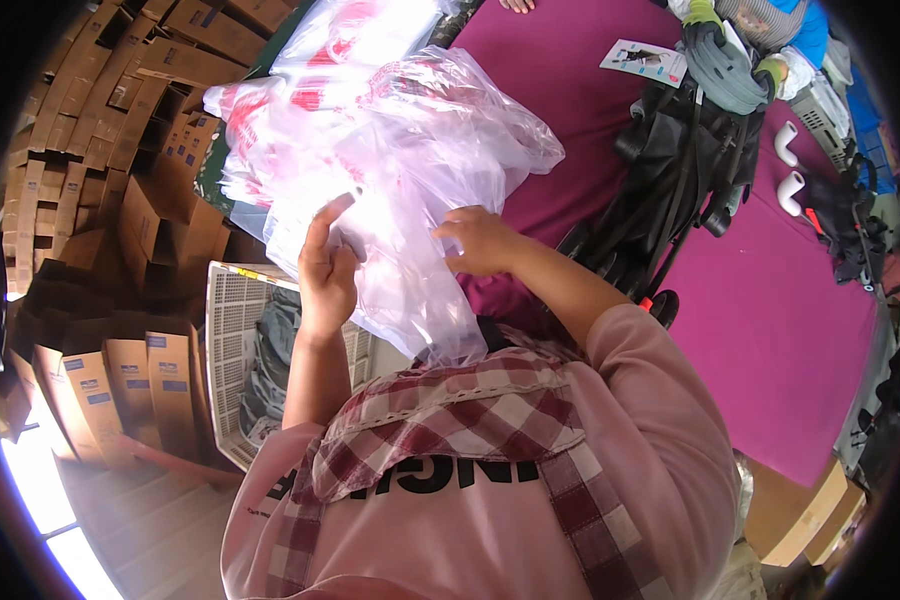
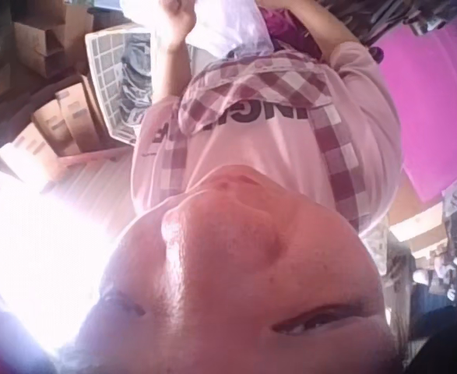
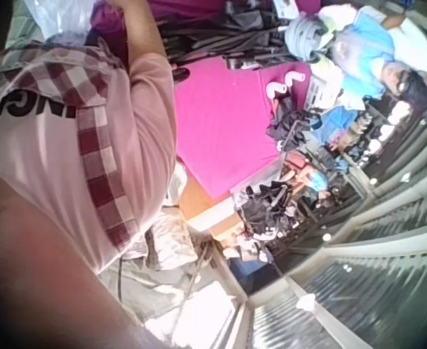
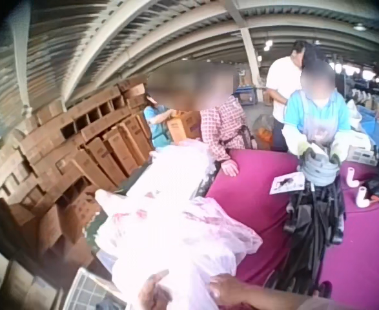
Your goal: The person assembles baby strollers by attaching wheels and fabric seats to stroller frames on a pink table. They repeatedly pick up wheels and seats, place them into plastic bags, and hand them to a coworker for further assembly.
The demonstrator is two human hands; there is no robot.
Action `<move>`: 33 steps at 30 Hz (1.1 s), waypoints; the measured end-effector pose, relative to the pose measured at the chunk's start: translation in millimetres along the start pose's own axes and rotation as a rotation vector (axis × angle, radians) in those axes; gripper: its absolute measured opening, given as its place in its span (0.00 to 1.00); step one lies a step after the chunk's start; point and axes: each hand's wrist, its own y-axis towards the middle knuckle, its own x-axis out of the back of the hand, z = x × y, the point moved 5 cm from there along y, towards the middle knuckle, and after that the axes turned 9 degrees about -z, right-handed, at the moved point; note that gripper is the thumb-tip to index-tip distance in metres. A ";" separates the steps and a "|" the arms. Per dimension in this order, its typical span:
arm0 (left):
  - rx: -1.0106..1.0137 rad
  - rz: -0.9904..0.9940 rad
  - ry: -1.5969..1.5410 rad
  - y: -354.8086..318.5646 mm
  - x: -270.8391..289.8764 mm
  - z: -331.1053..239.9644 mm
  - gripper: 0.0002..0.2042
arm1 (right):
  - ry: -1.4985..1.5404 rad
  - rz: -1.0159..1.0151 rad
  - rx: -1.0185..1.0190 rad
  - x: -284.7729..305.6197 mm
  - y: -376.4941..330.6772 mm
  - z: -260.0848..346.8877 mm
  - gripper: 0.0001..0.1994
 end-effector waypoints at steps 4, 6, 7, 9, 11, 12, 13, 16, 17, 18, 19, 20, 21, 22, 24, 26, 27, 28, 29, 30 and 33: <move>-0.044 -0.037 -0.122 -5.0 54.1 12.7 0.35 | -0.314 -0.157 -0.580 15.4 -8.0 -54.3 0.35; -0.021 -0.079 -0.198 -17.6 91.4 26.8 0.38 | -0.343 -0.352 -0.595 19.2 -17.5 -41.6 0.40; 0.025 -0.098 -0.243 -23.8 110.1 44.9 0.37 | -0.327 -0.389 -0.577 15.7 -15.1 -30.9 0.41; 0.108 -0.114 -0.228 -34.6 142.2 73.4 0.37 | -0.300 -0.464 -0.533 21.4 3.0 5.1 0.45; 0.169 -0.149 -0.245 -42.9 165.7 86.1 0.35 | -0.303 -0.518 -0.567 11.9 20.0 3.0 0.47; 0.221 -0.154 -0.259 -46.8 177.8 87.9 0.35 | -0.308 -0.541 -0.610 9.7 28.9 5.2 0.47; 0.274 -0.162 -0.273 -51.5 188.9 91.7 0.34 | -0.313 -0.562 -0.651 9.6 37.4 6.4 0.47; 0.241 -0.349 -0.180 -67.9 252.6 111.3 0.32 | -0.346 -0.562 -0.845 10.1 55.3 -0.2 0.54; 0.230 -0.470 -0.108 -77.8 280.0 115.5 0.33 | -0.348 -0.572 -0.882 10.1 57.4 -7.3 0.55; 0.289 -0.604 0.040 -87.4 308.6 122.6 0.33 | -0.365 -0.527 -0.881 7.3 58.6 -24.2 0.59; 0.299 -0.729 0.074 -95.8 329.5 119.3 0.33 | -0.423 -0.475 -0.885 6.0 57.5 -38.7 0.61; 0.264 -0.810 -0.016 -104.2 351.2 122.6 0.32 | -0.403 -0.431 -0.833 1.4 52.4 -63.6 0.63; 0.224 -0.889 -0.101 -111.0 367.1 124.3 0.32 | -0.379 -0.385 -0.782 -6.4 50.8 -84.7 0.65; 0.215 -0.878 -0.084 -112.3 367.1 115.7 0.32 | -0.384 -0.238 -0.815 -23.4 59.1 -88.4 0.66; 0.190 -0.855 -0.048 -104.7 353.0 91.9 0.31 | -0.403 0.049 -0.861 -51.9 59.8 -79.3 0.68; 0.131 -0.789 0.023 -99.0 338.5 85.5 0.30 | -0.352 0.019 -0.852 -75.0 87.8 -74.1 0.58; 0.068 -0.730 0.042 -87.7 322.8 80.1 0.30 | -0.239 -0.048 -0.862 -85.2 103.0 -90.9 0.51; 0.048 -0.658 0.011 -77.2 309.1 80.8 0.30 | -0.197 -0.077 -0.811 -91.9 126.5 -108.6 0.45; 0.122 -0.562 0.030 -61.7 290.9 77.6 0.32 | -0.154 -0.111 -0.771 -97.6 153.2 -134.0 0.39; 0.163 -0.532 0.061 -47.6 274.3 75.2 0.33 | -0.107 -0.148 -0.728 -99.0 187.1 -155.8 0.34; 0.252 -0.419 0.096 -16.2 232.0 72.3 0.35 | 0.195 -0.435 -0.702 -23.5 331.3 -180.3 0.21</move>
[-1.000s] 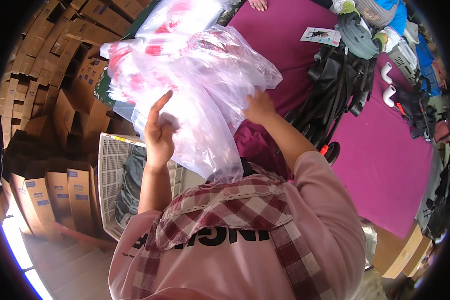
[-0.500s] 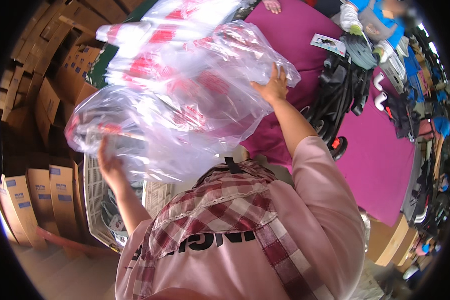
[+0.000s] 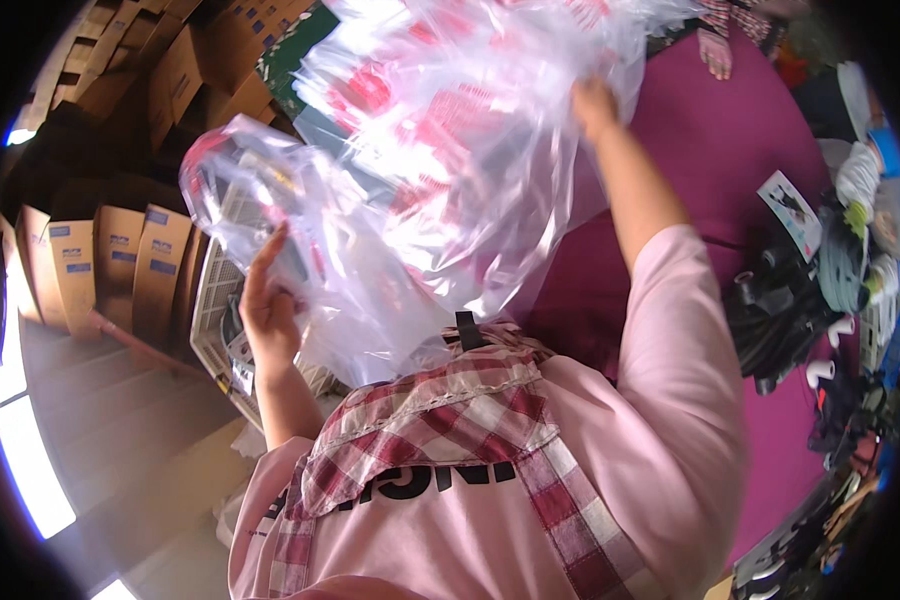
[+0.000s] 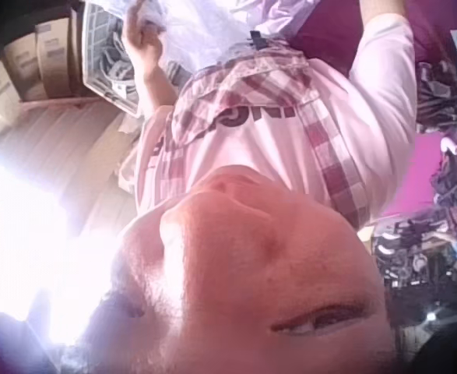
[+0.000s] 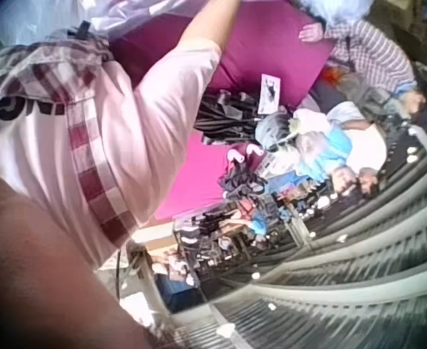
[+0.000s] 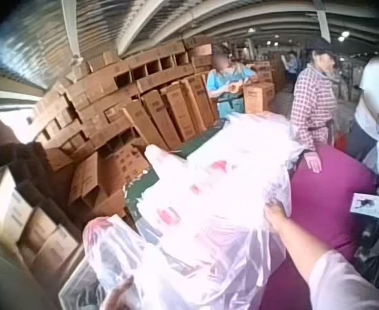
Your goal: The person assembles baby strollers by attaching wheels and fabric seats to stroller frames on a pink table. They repeatedly pick up wheels and seats, place them into plastic bags, and hand them to a coworker for further assembly.
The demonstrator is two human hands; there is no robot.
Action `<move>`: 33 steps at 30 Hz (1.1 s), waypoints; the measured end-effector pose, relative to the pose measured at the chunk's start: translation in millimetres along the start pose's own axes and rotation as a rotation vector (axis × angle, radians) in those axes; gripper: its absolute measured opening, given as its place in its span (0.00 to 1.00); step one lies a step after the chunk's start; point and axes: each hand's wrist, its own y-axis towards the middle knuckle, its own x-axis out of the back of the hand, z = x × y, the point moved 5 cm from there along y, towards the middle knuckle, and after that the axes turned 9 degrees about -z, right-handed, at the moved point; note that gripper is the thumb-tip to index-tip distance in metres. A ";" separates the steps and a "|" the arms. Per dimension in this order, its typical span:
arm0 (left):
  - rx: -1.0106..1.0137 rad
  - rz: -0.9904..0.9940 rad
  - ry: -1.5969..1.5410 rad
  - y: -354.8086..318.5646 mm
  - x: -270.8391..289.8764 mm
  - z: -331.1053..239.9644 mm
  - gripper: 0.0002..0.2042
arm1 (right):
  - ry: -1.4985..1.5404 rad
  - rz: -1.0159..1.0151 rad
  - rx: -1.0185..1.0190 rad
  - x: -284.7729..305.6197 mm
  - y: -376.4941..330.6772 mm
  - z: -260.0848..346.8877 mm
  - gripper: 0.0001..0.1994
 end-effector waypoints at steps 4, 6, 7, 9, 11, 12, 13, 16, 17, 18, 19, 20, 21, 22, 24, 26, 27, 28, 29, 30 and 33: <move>-0.026 0.183 0.160 15.5 -42.4 -4.5 0.36 | 0.867 -0.250 0.149 75.1 127.0 106.0 0.21; 0.000 0.135 0.130 13.1 -50.6 -3.2 0.34 | 0.690 -0.275 0.352 58.4 46.5 156.6 0.26; 0.013 0.164 0.110 17.0 -56.1 2.5 0.33 | 0.380 -0.511 0.619 62.7 18.5 157.4 0.22; 0.031 0.171 0.125 18.1 -64.1 16.3 0.33 | 0.593 0.169 0.459 19.1 -71.8 159.8 0.35; 0.024 0.249 0.112 19.0 -83.8 20.2 0.33 | 0.748 0.624 0.392 -19.9 -182.2 151.9 0.48; 0.019 0.306 0.114 16.5 -90.9 14.4 0.32 | 0.611 0.827 0.250 -24.3 -232.5 158.4 0.46; -0.020 0.297 0.084 15.7 -90.4 13.7 0.32 | 0.459 0.857 0.261 -22.6 -246.8 157.9 0.40; -0.074 0.164 -0.023 23.3 -53.8 29.4 0.34 | 0.001 0.395 0.531 2.0 -202.0 133.0 0.18; -0.043 0.105 0.032 27.5 -30.3 44.2 0.34 | -0.055 0.066 0.770 33.0 -183.5 126.0 0.14; -0.012 0.053 0.077 32.1 -8.6 59.7 0.34 | -0.101 -0.026 0.908 60.0 -161.3 110.6 0.11; 0.037 -0.016 0.129 32.1 19.2 80.4 0.33 | -0.250 0.092 0.584 78.1 -158.4 115.4 0.07; 0.070 -0.045 0.068 27.4 29.5 98.9 0.33 | -0.188 0.147 0.477 87.6 -165.0 118.6 0.10; 0.062 -0.031 -0.020 17.3 20.9 91.1 0.32 | -0.081 0.173 0.545 82.7 -188.6 143.3 0.15; 0.053 -0.014 -0.111 7.7 11.7 83.0 0.31 | 0.031 0.198 0.596 67.9 -221.7 166.5 0.20; -0.072 0.177 -0.257 -6.9 -10.3 46.3 0.24 | 0.233 0.291 0.674 17.3 -277.9 191.8 0.34; -0.246 0.196 -0.283 -20.9 9.2 15.5 0.15 | 0.425 0.635 0.210 -30.9 -339.2 206.0 0.36; -0.288 0.198 -0.276 -25.6 24.7 11.7 0.09 | 0.313 0.711 0.245 -38.6 -347.9 206.1 0.34; -0.205 0.161 -0.173 -29.5 37.7 20.2 0.05 | 0.198 0.785 0.279 -45.3 -350.8 200.6 0.31; -0.064 0.090 -0.074 -29.7 51.5 40.9 0.04 | 0.095 0.855 0.307 -51.9 -352.5 188.9 0.28; 0.072 0.024 0.024 -31.3 65.2 70.5 0.04 | -0.057 0.585 0.642 -41.6 -333.1 177.9 0.22; -0.056 -0.178 0.457 -46.1 128.0 154.1 0.09 | -0.431 0.204 0.612 13.9 -248.9 118.4 0.22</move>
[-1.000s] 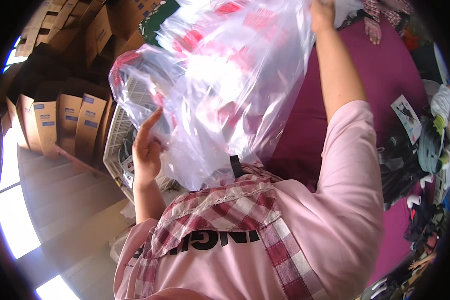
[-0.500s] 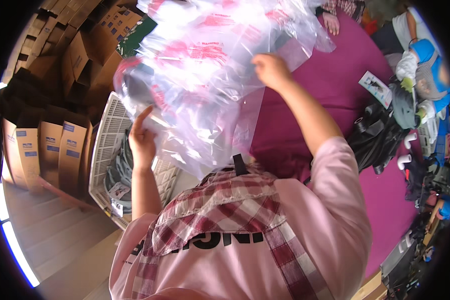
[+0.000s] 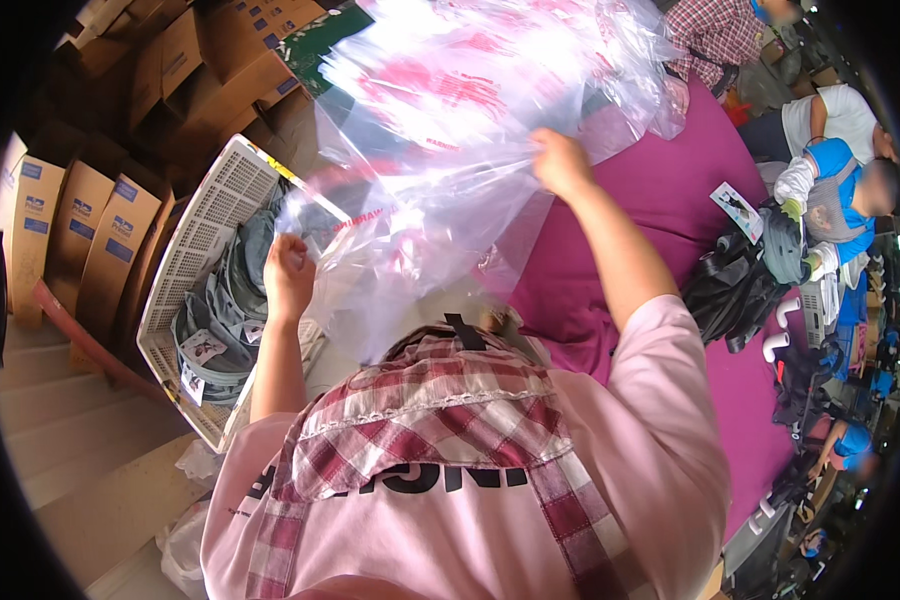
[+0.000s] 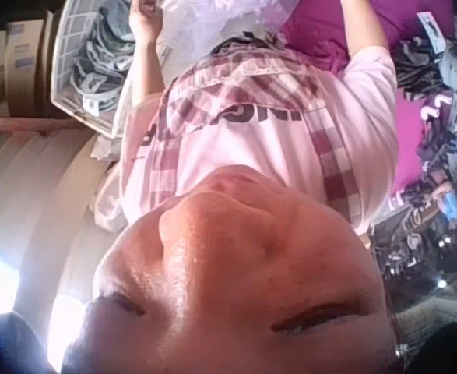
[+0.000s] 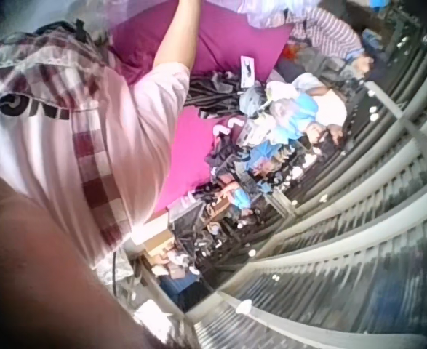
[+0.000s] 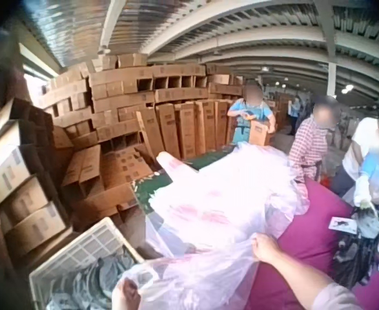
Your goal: The person assembles baby strollers by attaching wheels and fabric seats to stroller frames on a pink table. They repeatedly pick up wheels and seats, place them into plastic bags, and hand them to a coworker for further assembly.
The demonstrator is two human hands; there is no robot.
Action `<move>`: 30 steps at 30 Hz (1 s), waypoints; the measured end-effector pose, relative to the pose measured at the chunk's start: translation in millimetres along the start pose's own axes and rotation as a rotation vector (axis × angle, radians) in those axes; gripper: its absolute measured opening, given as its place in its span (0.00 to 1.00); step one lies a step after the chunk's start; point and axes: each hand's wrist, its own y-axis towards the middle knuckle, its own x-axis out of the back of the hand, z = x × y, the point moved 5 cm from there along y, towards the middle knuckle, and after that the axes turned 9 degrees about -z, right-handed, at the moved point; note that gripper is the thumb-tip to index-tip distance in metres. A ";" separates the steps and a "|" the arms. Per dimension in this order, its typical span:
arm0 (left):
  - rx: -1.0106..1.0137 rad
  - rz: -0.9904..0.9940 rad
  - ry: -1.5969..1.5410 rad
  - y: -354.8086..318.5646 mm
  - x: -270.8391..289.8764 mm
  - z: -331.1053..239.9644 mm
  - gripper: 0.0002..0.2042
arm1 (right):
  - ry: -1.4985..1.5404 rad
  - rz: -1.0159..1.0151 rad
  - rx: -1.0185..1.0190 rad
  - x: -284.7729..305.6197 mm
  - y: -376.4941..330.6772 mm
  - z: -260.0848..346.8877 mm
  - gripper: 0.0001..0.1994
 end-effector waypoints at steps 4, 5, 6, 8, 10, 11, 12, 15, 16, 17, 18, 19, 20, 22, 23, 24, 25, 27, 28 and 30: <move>-0.154 -0.012 -0.084 -1.2 13.6 -46.0 0.24 | -0.159 -0.210 0.300 45.9 -19.8 120.2 0.32; -0.258 -0.006 -0.192 5.8 11.6 -78.4 0.24 | 0.101 -0.137 0.416 44.4 -27.3 168.4 0.38; -0.374 0.009 -0.271 8.3 13.2 -113.5 0.25 | 0.362 -0.061 0.525 39.0 -36.0 213.6 0.43; -0.394 0.116 -0.345 -0.4 30.0 -158.0 0.25 | 0.460 0.171 0.722 15.5 -41.1 261.5 0.34; -0.410 0.173 -0.290 -13.9 21.0 -153.6 0.25 | 0.324 0.151 0.495 -6.0 1.3 216.2 0.15; -0.390 0.184 -0.222 -17.7 5.9 -127.0 0.24 | 0.142 0.112 0.382 -2.3 15.5 178.0 0.11; -0.363 0.180 -0.138 -25.2 -6.7 -95.4 0.24 | -0.032 0.096 0.284 2.1 29.2 146.6 0.12; -0.036 0.356 0.050 -100.6 -55.1 28.0 0.24 | -0.304 0.302 0.259 -47.2 -5.7 66.6 0.18; -0.033 0.332 0.020 -117.8 -61.2 41.6 0.25 | -0.386 0.390 0.224 -87.5 -25.1 46.1 0.19; -0.109 0.212 0.047 -124.1 -57.4 50.1 0.24 | -0.465 0.475 0.195 -117.5 -33.5 33.8 0.21; -0.070 0.086 0.064 -109.7 -43.2 56.8 0.22 | -0.331 0.464 0.338 -130.9 -23.4 43.0 0.20; -0.026 -0.042 0.102 -95.1 -16.6 70.3 0.21 | 0.134 0.659 0.068 -125.8 -3.2 99.7 0.21; 0.126 -0.038 0.108 -48.9 26.1 48.8 0.16 | 0.555 0.766 -0.299 -108.0 15.9 148.0 0.22; -0.202 -0.422 0.361 7.3 146.6 -59.7 0.10 | 1.083 0.310 0.075 -10.4 69.9 292.8 0.20; -0.274 -0.643 0.385 8.2 197.7 -90.7 0.10 | 1.234 0.152 0.246 52.2 76.3 365.6 0.16; -0.333 -0.834 0.292 -2.9 245.3 -119.5 0.11 | 1.302 -0.114 0.551 104.1 49.9 403.3 0.13; -0.415 -0.976 0.146 -6.9 263.2 -137.1 0.11 | 1.251 -0.531 0.857 155.9 18.9 421.3 0.12; -0.571 -1.109 -0.195 -24.1 255.2 -151.6 0.11 | 1.005 -1.126 1.218 206.4 -36.8 443.7 0.15; -0.603 -1.057 -0.353 -24.9 229.8 -145.5 0.12 | 0.791 -0.990 1.267 171.7 -29.3 435.5 0.16; -0.463 -0.717 -0.623 -18.3 151.9 -124.6 0.12 | 0.287 -0.590 1.225 71.6 7.3 361.5 0.23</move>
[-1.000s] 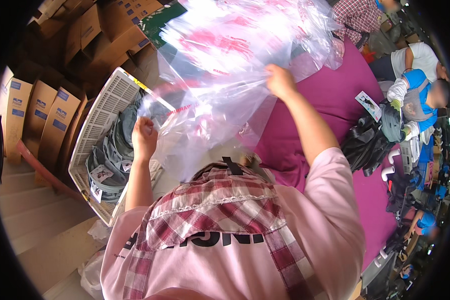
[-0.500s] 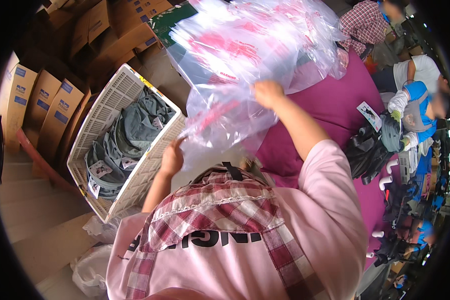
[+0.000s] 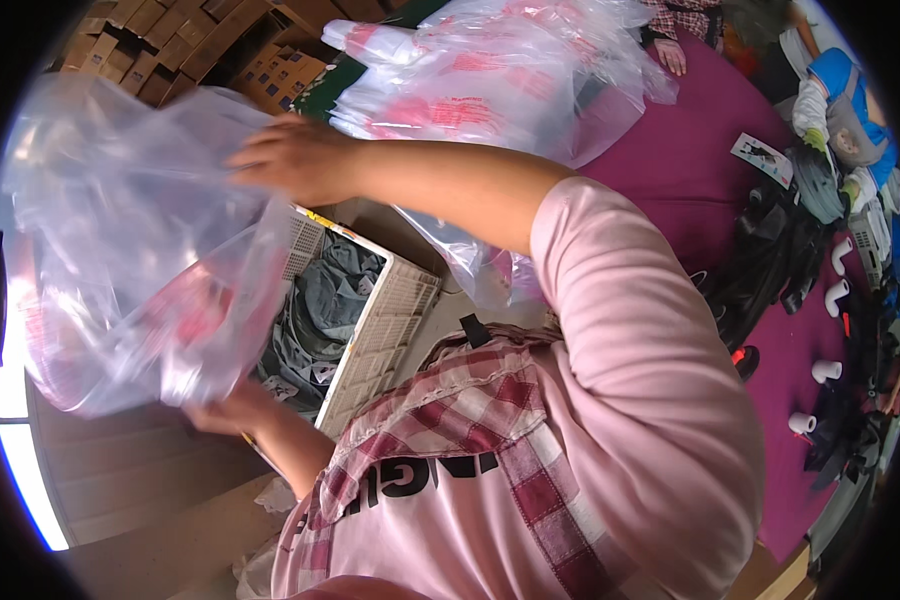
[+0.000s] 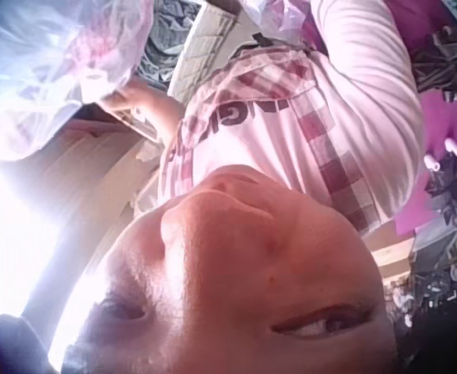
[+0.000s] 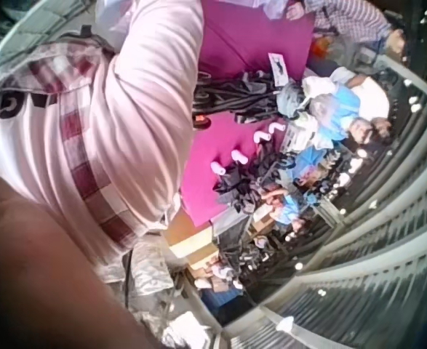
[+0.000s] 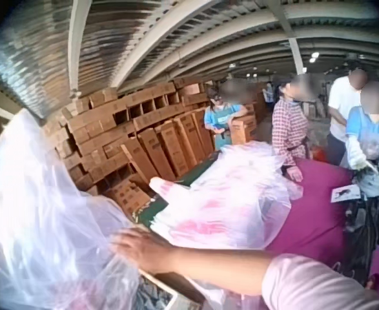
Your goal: The person assembles baby strollers by attaching wheels and fabric seats to stroller frames on a pink table. They repeatedly pick up wheels and seats, place them into plastic bags, and hand them to a coworker for further assembly.
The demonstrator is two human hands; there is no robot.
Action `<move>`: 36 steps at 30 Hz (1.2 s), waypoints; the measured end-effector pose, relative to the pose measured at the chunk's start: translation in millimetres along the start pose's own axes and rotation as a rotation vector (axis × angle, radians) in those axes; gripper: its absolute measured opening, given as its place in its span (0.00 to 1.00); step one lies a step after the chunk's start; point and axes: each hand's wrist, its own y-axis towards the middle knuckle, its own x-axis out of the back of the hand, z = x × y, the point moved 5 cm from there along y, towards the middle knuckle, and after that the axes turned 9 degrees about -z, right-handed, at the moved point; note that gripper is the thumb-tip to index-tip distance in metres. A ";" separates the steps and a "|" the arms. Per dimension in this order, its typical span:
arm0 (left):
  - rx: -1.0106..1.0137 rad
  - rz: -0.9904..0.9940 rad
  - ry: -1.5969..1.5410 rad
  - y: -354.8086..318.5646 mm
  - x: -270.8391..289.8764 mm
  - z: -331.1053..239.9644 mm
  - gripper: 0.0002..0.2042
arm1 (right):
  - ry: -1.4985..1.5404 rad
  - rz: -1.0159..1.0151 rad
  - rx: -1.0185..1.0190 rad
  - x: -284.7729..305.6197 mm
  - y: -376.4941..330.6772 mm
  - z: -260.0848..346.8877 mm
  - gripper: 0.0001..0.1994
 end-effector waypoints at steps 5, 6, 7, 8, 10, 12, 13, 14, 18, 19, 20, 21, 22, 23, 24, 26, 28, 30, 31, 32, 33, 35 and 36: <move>0.734 0.693 0.200 -105.8 -32.1 91.3 0.16 | -0.562 0.487 -1.225 85.0 -245.2 -83.6 0.32; 0.803 0.654 0.086 -100.7 -58.1 79.7 0.13 | -0.629 0.290 -1.077 107.2 -246.3 -71.0 0.31; 0.686 0.653 0.027 -102.6 -74.7 83.1 0.14 | -0.570 0.122 -0.927 120.8 -222.4 -49.2 0.28; 0.574 0.714 0.027 -106.2 -99.7 86.2 0.15 | -0.410 -0.024 -0.838 127.9 -206.7 -27.1 0.21; 0.721 0.794 -0.120 -112.3 -142.5 74.1 0.15 | 0.141 0.038 -0.973 121.6 -177.9 28.5 0.15; 0.778 0.813 -0.283 -126.4 -171.6 68.3 0.24 | 0.400 0.122 -1.136 95.3 -195.6 90.3 0.28; 0.800 0.858 -0.334 -133.7 -181.4 60.0 0.28 | 0.423 0.288 -1.287 89.5 -219.8 112.5 0.32; 0.818 0.880 -0.391 -140.7 -191.7 46.0 0.30 | 0.419 0.473 -1.429 88.1 -245.8 136.7 0.36; 0.769 0.928 -0.490 -164.1 -205.1 18.6 0.38 | 0.234 0.928 -1.615 154.3 -318.6 182.5 0.41; 0.775 0.947 -0.485 -166.5 -207.7 13.6 0.39 | 0.211 1.040 -1.617 169.7 -327.4 187.0 0.42; 0.762 1.006 -0.525 -169.8 -212.9 4.0 0.41 | 0.272 1.093 -1.598 179.6 -325.4 185.6 0.41; 0.753 1.057 -0.539 -169.7 -214.8 -8.6 0.40 | 0.342 1.143 -1.574 187.9 -319.2 182.9 0.40; 0.746 1.100 -0.558 -170.2 -215.8 -21.2 0.39 | 0.427 1.004 -1.472 196.5 -303.0 167.5 0.36; 0.722 1.148 -0.563 -170.8 -216.4 -31.8 0.38 | 0.614 0.839 -1.456 199.4 -295.1 137.3 0.32; 0.717 1.201 -0.522 -182.1 -218.5 -42.3 0.36 | 0.438 0.428 -1.521 216.8 -316.0 107.3 0.31; 0.543 1.311 -0.408 -191.7 -221.8 -57.8 0.32 | 0.429 -0.092 -1.702 253.4 -340.9 25.0 0.37; 0.491 1.190 -0.301 -207.8 -223.3 -51.4 0.24 | -0.445 -0.245 -1.638 299.2 -339.3 8.3 0.44; 0.483 1.030 -0.145 -221.9 -222.3 -40.6 0.20 | 0.067 -0.294 -1.575 286.8 -314.9 37.6 0.47; 0.608 0.966 -0.099 -225.2 -219.4 -38.7 0.17 | 0.319 -0.324 -1.526 279.2 -304.0 65.4 0.48; 0.664 0.878 -0.120 -229.5 -216.0 -33.6 0.16 | 0.463 -0.107 -1.559 257.3 -314.8 95.9 0.49; 0.715 0.790 -0.143 -231.1 -212.3 -26.4 0.15 | 0.468 0.175 -1.525 238.0 -327.7 125.1 0.44; 0.692 0.811 0.074 -219.7 -212.8 -37.1 0.17 | 0.470 0.713 -1.304 204.3 -355.2 185.8 0.35; 0.666 0.829 0.103 -215.2 -216.5 -43.2 0.17 | 0.372 0.706 -1.136 198.6 -373.5 204.3 0.24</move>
